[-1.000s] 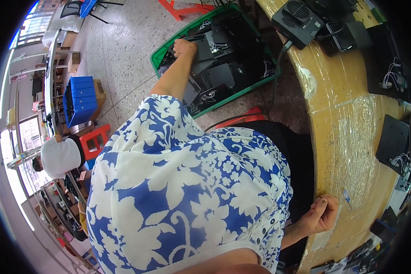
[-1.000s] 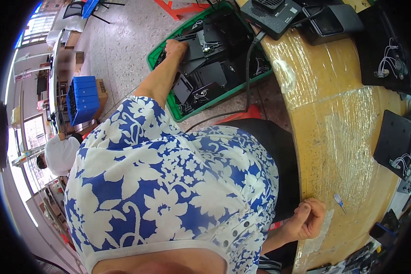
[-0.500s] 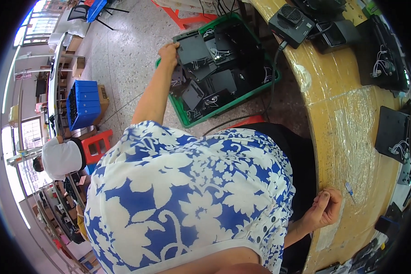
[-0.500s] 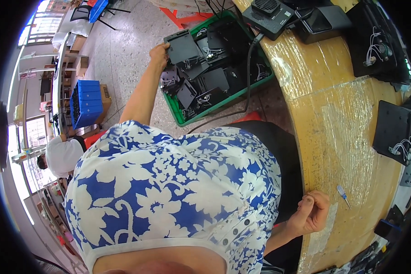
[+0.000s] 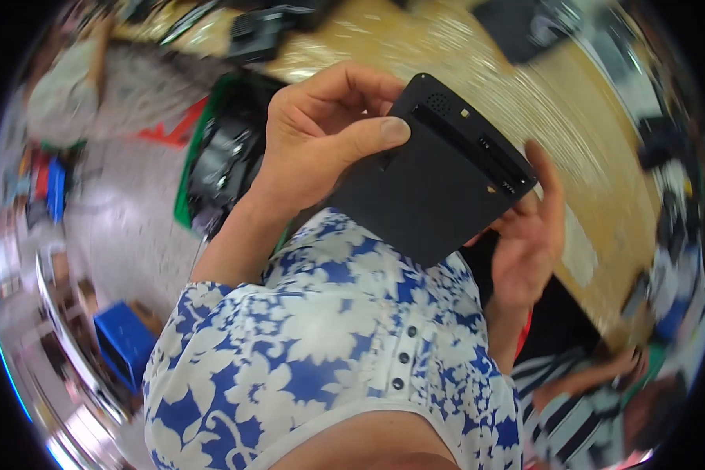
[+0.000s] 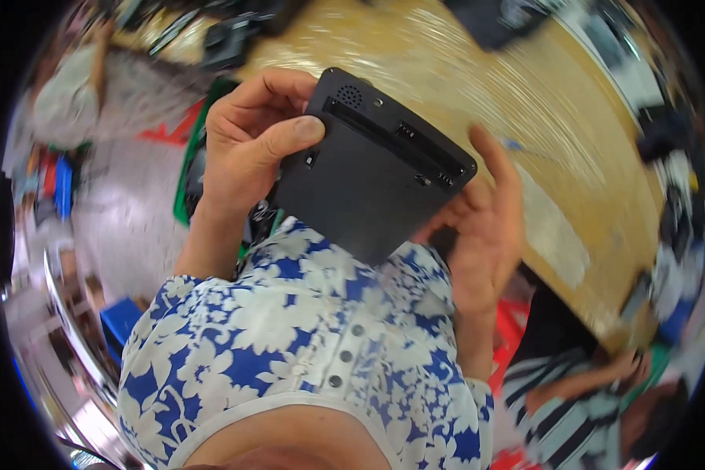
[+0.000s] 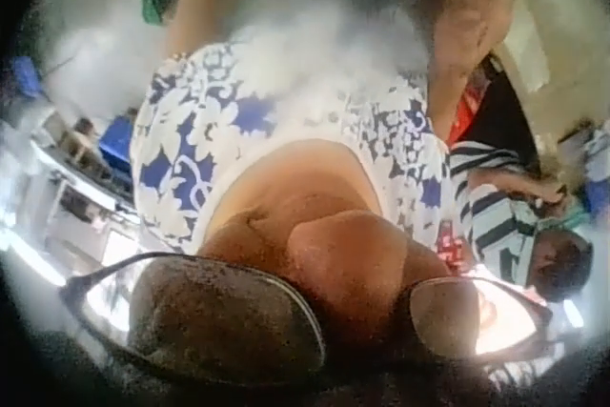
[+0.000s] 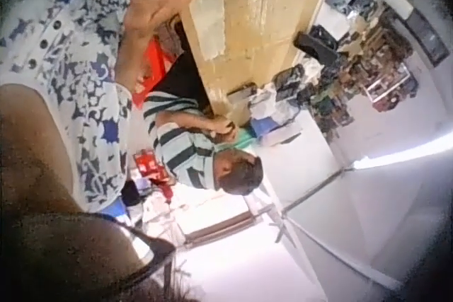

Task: The person assembles a toy device by fitting together plastic and electronic components, including wires, a circuit board, and a plastic frame, using a screwdriver to pry and secure the parts into a plastic casing.

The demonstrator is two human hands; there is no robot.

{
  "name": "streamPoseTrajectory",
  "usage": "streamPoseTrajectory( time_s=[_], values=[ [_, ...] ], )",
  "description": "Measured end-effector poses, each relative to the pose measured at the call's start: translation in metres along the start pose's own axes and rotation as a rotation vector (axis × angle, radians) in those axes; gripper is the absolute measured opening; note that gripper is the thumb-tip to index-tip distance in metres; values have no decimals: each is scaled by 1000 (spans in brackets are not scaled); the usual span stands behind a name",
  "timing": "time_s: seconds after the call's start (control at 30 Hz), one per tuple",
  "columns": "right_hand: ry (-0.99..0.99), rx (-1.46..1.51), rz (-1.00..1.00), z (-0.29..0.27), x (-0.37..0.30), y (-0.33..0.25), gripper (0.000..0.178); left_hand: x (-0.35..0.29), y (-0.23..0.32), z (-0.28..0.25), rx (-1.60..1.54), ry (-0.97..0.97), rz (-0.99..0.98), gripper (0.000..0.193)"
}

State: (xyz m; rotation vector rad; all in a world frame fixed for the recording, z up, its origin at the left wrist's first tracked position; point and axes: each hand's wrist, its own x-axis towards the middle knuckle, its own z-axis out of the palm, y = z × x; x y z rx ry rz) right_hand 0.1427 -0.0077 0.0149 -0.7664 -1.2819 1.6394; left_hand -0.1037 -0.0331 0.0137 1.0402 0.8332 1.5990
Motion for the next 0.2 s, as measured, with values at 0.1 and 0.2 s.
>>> streamPoseTrajectory(
  time_s=[0.1, 0.2],
  values=[
    [360, -213, -67, -11, -31, 3, 98, -6, -30, 52, -72, -89, -150, 28],
    [426, -158, 11, -46, -63, 4, 105, -11, -54, 84, -53, -150, -217, 33]
  ],
)
